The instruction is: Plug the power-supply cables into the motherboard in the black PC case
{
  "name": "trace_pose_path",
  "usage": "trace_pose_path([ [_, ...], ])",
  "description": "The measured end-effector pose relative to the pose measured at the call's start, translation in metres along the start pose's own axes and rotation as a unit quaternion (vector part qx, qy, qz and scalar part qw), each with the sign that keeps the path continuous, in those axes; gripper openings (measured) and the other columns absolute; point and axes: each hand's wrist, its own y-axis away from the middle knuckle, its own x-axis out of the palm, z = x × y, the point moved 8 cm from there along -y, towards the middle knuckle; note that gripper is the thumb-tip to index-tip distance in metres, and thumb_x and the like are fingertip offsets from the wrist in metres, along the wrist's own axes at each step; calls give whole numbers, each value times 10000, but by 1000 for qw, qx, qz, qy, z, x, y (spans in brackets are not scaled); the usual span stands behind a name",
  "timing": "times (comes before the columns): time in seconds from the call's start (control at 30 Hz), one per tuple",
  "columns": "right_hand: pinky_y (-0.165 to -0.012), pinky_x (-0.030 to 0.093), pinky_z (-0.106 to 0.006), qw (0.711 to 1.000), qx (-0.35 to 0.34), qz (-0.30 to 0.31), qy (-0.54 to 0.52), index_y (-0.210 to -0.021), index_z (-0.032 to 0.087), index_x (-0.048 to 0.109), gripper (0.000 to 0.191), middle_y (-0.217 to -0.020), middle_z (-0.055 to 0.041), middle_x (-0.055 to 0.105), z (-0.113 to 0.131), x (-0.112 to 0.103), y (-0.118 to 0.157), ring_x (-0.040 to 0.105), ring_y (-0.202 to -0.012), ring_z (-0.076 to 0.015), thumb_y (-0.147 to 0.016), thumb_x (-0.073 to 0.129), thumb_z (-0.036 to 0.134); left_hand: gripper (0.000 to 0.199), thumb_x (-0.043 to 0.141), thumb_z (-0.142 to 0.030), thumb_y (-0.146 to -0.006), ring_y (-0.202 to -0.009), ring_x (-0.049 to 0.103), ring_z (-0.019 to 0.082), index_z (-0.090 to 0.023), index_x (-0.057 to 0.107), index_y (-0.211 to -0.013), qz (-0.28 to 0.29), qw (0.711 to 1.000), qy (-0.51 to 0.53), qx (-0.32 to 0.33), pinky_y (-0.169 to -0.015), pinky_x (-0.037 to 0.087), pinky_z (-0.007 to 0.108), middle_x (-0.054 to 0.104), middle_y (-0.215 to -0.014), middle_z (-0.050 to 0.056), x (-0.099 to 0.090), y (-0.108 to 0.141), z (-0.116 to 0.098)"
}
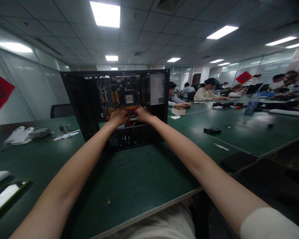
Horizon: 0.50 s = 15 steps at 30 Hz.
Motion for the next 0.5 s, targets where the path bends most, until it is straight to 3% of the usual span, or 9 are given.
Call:
trace_pose_path([
  [0.5, -885, 525, -301, 1000, -22, -4, 9, -1173, 158, 799, 328, -1216, -187, 771, 3, -2, 6, 733, -1110, -277, -1042, 507, 234, 362, 528, -292, -958, -1141, 729, 320, -243, 807, -1185, -4, 1000, 12, 16, -928, 559, 377, 791, -1203, 115, -1, 6, -1],
])
